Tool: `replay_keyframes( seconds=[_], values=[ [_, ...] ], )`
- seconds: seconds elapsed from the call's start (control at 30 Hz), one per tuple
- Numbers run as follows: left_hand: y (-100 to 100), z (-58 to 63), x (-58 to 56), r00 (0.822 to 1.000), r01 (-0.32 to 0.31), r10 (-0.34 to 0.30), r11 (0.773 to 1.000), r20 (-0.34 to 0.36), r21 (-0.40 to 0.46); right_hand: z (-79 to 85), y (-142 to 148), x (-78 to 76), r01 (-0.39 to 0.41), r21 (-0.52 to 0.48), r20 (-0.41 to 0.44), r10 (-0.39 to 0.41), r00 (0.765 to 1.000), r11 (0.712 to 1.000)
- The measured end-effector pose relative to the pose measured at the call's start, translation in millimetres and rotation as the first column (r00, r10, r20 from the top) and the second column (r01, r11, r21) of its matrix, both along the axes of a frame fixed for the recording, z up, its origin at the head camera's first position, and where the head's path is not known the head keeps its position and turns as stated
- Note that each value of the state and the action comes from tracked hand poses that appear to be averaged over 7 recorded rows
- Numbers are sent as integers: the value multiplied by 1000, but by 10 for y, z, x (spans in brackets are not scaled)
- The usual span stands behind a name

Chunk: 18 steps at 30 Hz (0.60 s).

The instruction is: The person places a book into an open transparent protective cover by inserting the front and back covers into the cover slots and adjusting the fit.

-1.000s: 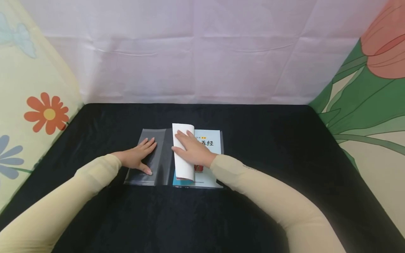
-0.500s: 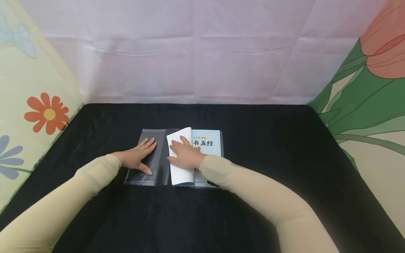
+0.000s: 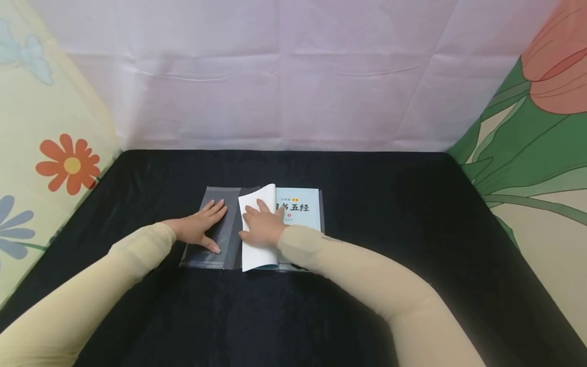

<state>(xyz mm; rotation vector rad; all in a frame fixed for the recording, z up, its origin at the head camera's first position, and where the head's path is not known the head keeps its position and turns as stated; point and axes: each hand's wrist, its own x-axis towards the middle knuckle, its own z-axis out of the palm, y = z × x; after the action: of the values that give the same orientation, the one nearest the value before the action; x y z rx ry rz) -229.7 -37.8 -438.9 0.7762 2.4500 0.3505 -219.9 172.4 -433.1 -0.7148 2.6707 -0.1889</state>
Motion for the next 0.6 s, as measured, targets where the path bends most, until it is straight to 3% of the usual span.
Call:
replay_keyframes(
  seconds=[0.6],
  values=[
    [-8,-21,-13,1000,17,-17,1000,-3,11,18,-210,39,35,170,-37,-29,999,985]
  ],
)
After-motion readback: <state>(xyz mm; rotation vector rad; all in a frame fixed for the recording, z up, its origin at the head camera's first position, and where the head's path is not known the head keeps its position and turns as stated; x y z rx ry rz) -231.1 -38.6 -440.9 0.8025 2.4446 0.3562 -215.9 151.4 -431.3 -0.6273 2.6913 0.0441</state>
